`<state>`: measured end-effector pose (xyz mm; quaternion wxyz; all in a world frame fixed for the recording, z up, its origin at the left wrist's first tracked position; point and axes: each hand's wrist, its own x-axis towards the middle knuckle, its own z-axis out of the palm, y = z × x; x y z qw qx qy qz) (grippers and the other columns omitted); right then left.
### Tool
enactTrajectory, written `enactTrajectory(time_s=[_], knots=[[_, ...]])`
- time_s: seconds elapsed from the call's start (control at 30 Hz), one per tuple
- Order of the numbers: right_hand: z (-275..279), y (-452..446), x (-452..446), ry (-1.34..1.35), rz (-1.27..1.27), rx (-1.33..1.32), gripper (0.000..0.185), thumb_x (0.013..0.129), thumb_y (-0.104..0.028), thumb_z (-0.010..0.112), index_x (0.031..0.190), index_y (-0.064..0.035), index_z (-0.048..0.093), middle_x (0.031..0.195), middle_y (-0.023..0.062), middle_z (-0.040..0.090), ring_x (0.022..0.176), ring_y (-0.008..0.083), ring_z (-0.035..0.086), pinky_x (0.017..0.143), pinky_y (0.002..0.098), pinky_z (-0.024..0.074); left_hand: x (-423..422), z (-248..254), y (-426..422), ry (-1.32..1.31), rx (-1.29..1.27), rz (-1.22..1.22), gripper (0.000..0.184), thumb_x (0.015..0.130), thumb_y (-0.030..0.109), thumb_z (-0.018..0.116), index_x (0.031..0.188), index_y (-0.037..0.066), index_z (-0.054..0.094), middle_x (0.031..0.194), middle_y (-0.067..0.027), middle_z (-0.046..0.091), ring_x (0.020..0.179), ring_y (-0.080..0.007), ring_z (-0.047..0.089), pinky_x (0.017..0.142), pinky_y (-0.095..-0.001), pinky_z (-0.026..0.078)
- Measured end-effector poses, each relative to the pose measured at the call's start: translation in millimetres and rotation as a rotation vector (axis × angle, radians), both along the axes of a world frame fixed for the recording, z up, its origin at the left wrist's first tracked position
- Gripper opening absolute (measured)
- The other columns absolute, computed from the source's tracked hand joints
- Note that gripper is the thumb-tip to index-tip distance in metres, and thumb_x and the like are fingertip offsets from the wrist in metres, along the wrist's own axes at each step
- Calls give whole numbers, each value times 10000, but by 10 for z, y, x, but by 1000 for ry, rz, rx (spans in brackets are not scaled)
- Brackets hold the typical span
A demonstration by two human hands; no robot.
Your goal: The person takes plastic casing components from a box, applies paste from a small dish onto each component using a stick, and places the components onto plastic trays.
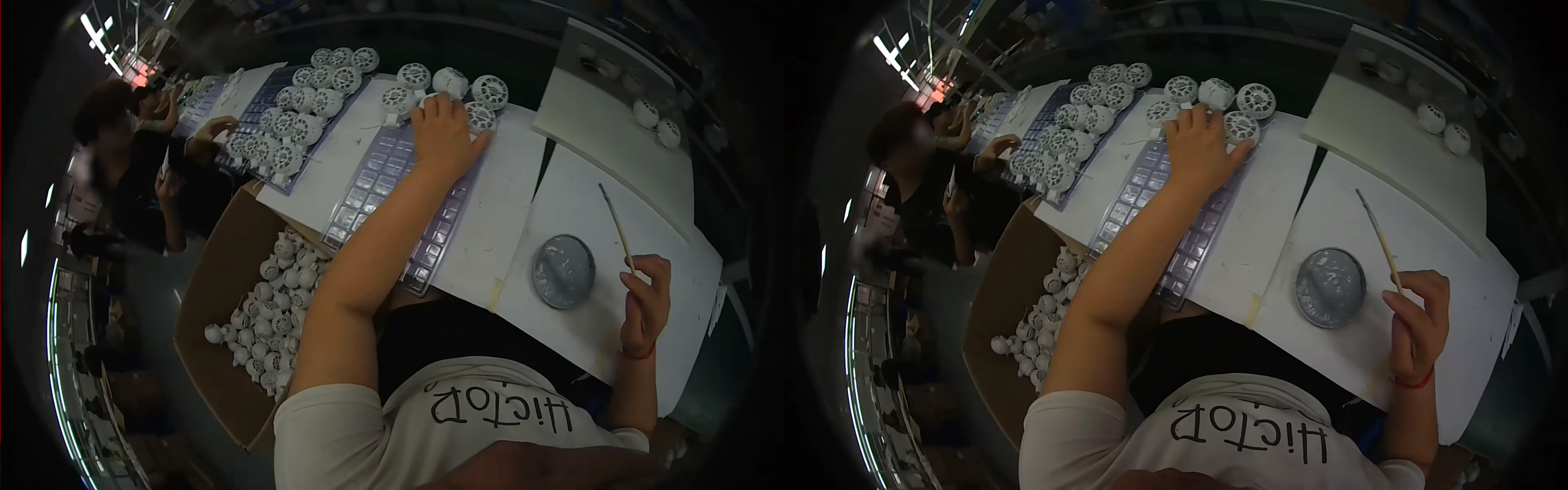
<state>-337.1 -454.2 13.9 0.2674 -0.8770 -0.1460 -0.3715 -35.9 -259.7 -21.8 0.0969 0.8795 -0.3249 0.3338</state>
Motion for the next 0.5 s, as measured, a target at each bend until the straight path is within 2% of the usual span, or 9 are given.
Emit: enactTrajectory(time_s=[0.07, 0.13, 0.17, 0.2, 0.23, 0.27, 0.37, 0.43, 0.5], knots=[[-87, -51, -30, 56, -11, 41, 266, 817, -23, 430, 1025, 1, 594, 1017, 184, 564, 936, 309, 518, 812, 413, 407, -123, 128, 218, 5, -64, 9, 717, 684, 476, 690, 1195, 12, 496, 1172, -144, 458, 1019, -286, 428, 878, -414, 308], [-213, -134, -77, 90, -57, 106, 274, 903, -66, 361, 1050, 34, 570, 1047, 187, 557, 994, 323, 511, 875, 439, 399, -303, 275, 583, -121, -311, -95, 682, 648, 409, 715, 1182, 43, 501, 1189, -143, 461, 1047, -294, 429, 876, -428, 307], [-155, -27, -118, 171, -164, 196, 282, 913, -55, 340, 1049, 47, 565, 1060, 185, 553, 1010, 315, 509, 896, 436, 392, -391, 318, 973, -120, -273, 21, 682, 648, 409, 715, 1182, 43, 501, 1189, -143, 461, 1047, -294, 429, 876, -428, 307], [-126, 70, -90, 251, -301, 269, 290, 924, -45, 320, 1048, 61, 560, 1074, 184, 549, 1025, 306, 506, 918, 432, 386, -463, 364, 1279, -236, -332, -57, 667, 625, 369, 722, 1173, 59, 501, 1198, -143, 463, 1052, -297, 433, 867, -433, 312], [128, 498, 169, 265, -245, 273, 290, 924, -45, 320, 1048, 61, 560, 1074, 184, 549, 1025, 306, 506, 918, 432, 386, -523, 390, 1503, -353, -397, -170, 657, 602, 330, 729, 1163, 76, 501, 1207, -143, 465, 1058, -300, 438, 858, -437, 317], [35, 348, 165, 272, -196, 266, 289, 924, -45, 321, 1047, 61, 560, 1072, 183, 549, 1024, 305, 506, 917, 431, 386, -588, 381, 1923, -418, -338, -143, 622, 646, 283, 713, 1187, 72, 489, 1204, -142, 492, 1008, -291, 480, 852, -418, 323], [-22, 303, 256, 282, -118, 237, 287, 924, -47, 324, 1045, 60, 561, 1066, 183, 550, 1022, 302, 507, 915, 427, 386, -707, 147, 3157, -384, -235, 186, 519, 674, 189, 711, 1137, 55, 521, 1100, -118, 574, 975, -290, 534, 842, -386, 358], [-100, 202, 300, 301, -91, 222, 285, 924, -47, 327, 1044, 60, 562, 1062, 182, 550, 1020, 300, 507, 913, 424, 386, -818, -225, 4050, -28, -264, 569, 381, 742, 209, 678, 1070, 48, 569, 947, -120, 637, 837, -294, 612, 734, -400, 466], [65, 487, 350, 308, -77, 210, 283, 923, -48, 329, 1043, 59, 562, 1058, 182, 551, 1018, 297, 508, 912, 421, 387, -1056, -729, 4784, 376, -170, 973, 396, 765, 227, 645, 1110, 57, 549, 1009, -120, 621, 935, -308, 600, 795, -445, 451]])
